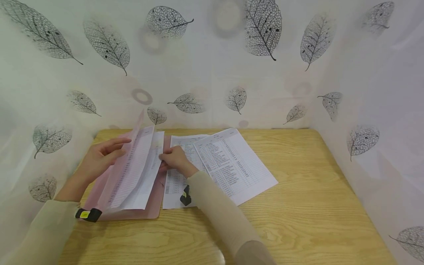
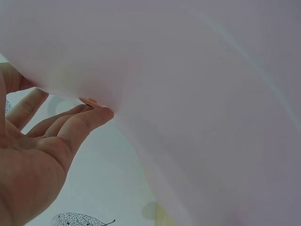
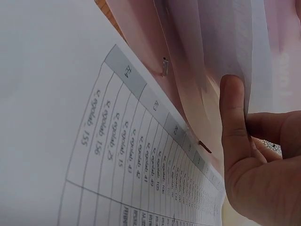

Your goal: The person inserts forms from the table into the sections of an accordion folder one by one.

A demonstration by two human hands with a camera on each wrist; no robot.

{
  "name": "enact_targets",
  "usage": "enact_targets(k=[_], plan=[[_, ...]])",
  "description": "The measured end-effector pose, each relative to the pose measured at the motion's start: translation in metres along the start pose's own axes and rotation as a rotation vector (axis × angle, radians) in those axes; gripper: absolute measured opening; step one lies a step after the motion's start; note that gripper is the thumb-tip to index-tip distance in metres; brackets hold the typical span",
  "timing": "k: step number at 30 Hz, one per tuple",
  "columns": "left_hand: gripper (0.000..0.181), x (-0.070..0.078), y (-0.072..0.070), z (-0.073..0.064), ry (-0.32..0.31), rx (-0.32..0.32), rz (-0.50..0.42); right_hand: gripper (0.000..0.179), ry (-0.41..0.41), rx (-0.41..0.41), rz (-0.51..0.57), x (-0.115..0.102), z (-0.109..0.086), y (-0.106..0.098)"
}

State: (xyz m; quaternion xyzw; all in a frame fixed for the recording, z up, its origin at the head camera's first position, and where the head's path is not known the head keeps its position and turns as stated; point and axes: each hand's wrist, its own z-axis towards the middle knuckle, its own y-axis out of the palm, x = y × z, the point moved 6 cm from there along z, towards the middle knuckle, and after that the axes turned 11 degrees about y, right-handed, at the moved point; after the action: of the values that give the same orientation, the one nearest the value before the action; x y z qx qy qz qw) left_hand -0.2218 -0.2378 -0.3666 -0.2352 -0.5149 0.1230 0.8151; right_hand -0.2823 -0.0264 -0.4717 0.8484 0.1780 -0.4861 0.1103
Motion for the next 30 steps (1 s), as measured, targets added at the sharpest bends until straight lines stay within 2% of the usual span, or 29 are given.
enact_targets(k=[14, 24, 30], plan=[[0.036, 0.0021, 0.0003, 0.0004, 0.001, 0.001, 0.013, 0.028, 0.005, 0.027, 0.083, 0.0008, 0.0031, 0.0041], [0.036, 0.0009, 0.0017, 0.0008, -0.002, -0.005, 0.011, 0.018, -0.009, 0.095, 0.132, 0.0023, 0.0047, 0.0054], [0.035, 0.002, 0.0007, 0.0014, 0.001, 0.005, 0.002, 0.019, 0.01, 0.043, 0.135, 0.002, -0.0004, 0.0047]])
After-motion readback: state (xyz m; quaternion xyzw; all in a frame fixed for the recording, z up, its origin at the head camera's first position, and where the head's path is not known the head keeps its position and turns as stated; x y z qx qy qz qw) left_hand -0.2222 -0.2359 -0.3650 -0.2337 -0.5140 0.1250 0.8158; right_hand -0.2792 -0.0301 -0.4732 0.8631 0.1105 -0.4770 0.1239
